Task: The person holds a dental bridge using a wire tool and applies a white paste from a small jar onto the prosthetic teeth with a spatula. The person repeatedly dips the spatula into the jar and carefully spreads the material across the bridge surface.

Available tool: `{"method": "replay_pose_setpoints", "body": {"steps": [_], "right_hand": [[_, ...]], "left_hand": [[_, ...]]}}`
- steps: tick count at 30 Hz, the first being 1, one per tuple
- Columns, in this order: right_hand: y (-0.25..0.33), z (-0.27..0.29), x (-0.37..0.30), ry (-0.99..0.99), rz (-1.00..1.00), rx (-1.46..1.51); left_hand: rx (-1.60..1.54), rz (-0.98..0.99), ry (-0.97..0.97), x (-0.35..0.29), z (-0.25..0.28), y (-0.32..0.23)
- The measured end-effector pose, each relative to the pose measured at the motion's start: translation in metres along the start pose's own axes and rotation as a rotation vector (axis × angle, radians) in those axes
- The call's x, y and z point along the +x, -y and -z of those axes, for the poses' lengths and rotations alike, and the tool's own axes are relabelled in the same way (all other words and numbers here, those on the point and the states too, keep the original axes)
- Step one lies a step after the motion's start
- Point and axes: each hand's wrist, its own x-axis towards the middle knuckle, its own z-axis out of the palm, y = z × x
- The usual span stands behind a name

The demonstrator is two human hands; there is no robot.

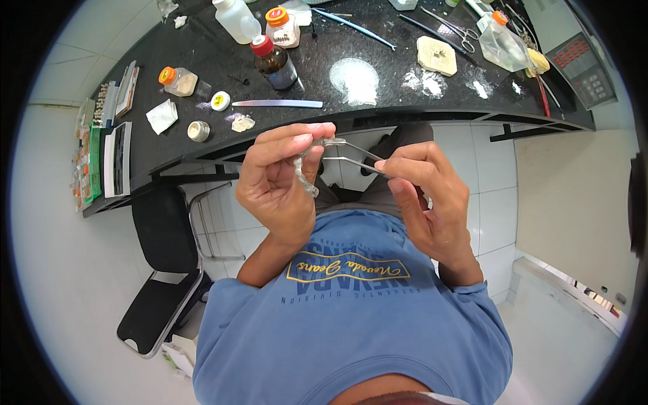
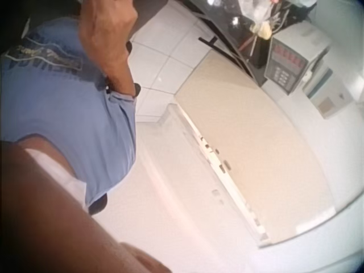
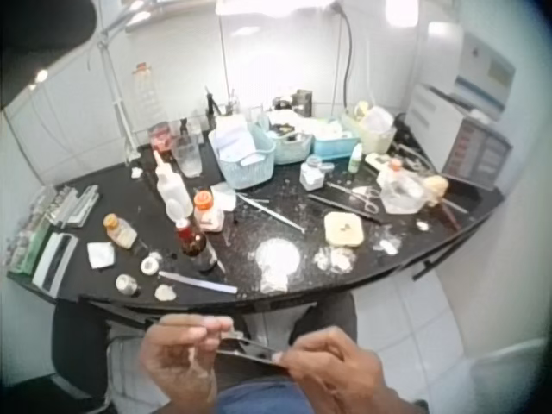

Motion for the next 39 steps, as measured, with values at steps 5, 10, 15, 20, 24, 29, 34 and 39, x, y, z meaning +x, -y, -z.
{"method": "replay_pose_setpoints", "body": {"steps": [5,10,15,20,24,29,34,39], "right_hand": [[-0.003,-0.001,0.003,-0.011,-0.019,0.085],[-0.003,0.004,0.004,0.036,-0.049,0.120],[-0.001,0.006,0.006,0.038,-0.072,0.154],[-0.004,0.007,0.005,0.043,-0.054,0.134],[-0.005,0.009,0.004,0.058,-0.051,0.118],[-0.005,0.009,0.003,0.049,-0.073,0.141],[-0.005,0.011,0.003,0.067,-0.087,0.160],[-0.007,0.011,0.002,0.068,-0.080,0.153]], "left_hand": [[0.035,0.004,-0.011,0.004,-0.001,0.004],[-0.021,0.053,0.001,0.002,-0.002,0.002],[0.002,-0.007,-0.005,0.000,-0.005,0.006],[0.040,-0.019,-0.024,0.001,-0.008,0.007],[0.074,-0.048,-0.033,0.000,-0.010,0.007],[0.085,-0.058,-0.026,-0.001,-0.011,0.008],[0.104,-0.060,-0.025,-0.001,-0.012,0.008],[0.090,-0.061,-0.021,-0.001,-0.012,0.009]]}}
